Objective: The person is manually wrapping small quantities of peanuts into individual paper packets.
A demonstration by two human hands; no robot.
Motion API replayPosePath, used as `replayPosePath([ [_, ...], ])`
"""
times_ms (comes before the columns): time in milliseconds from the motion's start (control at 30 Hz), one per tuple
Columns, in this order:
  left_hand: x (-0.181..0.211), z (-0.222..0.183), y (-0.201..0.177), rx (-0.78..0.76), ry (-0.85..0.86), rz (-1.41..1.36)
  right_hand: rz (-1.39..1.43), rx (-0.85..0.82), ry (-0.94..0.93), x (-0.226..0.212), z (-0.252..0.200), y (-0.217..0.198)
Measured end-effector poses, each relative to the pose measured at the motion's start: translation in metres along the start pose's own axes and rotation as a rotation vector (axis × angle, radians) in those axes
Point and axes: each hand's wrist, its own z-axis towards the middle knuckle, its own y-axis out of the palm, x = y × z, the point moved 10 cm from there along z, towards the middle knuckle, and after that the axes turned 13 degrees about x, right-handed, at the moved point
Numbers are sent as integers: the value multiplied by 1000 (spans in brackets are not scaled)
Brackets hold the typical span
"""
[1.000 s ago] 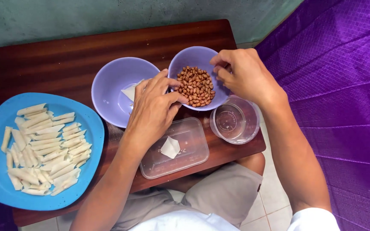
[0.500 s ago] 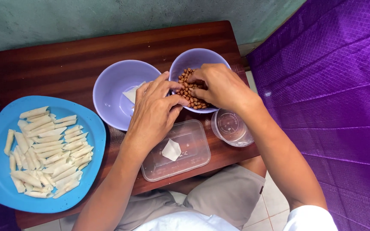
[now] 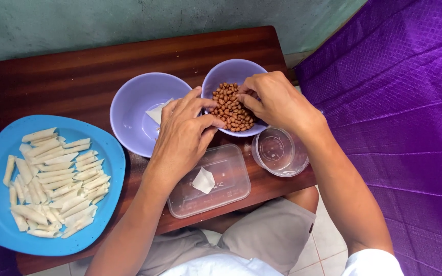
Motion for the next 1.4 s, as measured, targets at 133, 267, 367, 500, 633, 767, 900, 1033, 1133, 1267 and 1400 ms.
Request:
replayPosePath([
  [133, -1, 0, 2, -1, 1, 5, 27, 27, -17, -4, -3, -12],
  [267, -3, -2, 3, 5, 6, 4, 131, 72, -31, -16, -13, -24],
  [367, -5, -2, 5, 8, 9, 1, 133, 107, -49, -17, -19, -29],
  [500, -8, -3, 7, 14, 12, -1, 101, 144, -54, -15, -25, -32],
  [633, -6, -4, 6, 17, 10, -4, 108, 132, -52, -13, -21, -28],
  [767, -6, -3, 4, 28, 0, -11, -52, -76, -16, -11, -10, 10],
  [900, -7, -4, 6, 28, 5, -5, -246, -200, -28, 18, 4, 73],
  [1033, -8, -4, 6, 23, -6, -23, -199, -156, -36, 47, 22, 87],
  [1133, -7, -5, 6, 13, -14, -30, -212, -74, -70, 21, 20, 45],
  [1267, -7, -3, 5, 26, -3, -15, 27, -40, 52, -4, 11, -5],
  [1400, -6, -4, 4, 33, 6, -9, -37, 8, 100, 9, 9, -22],
])
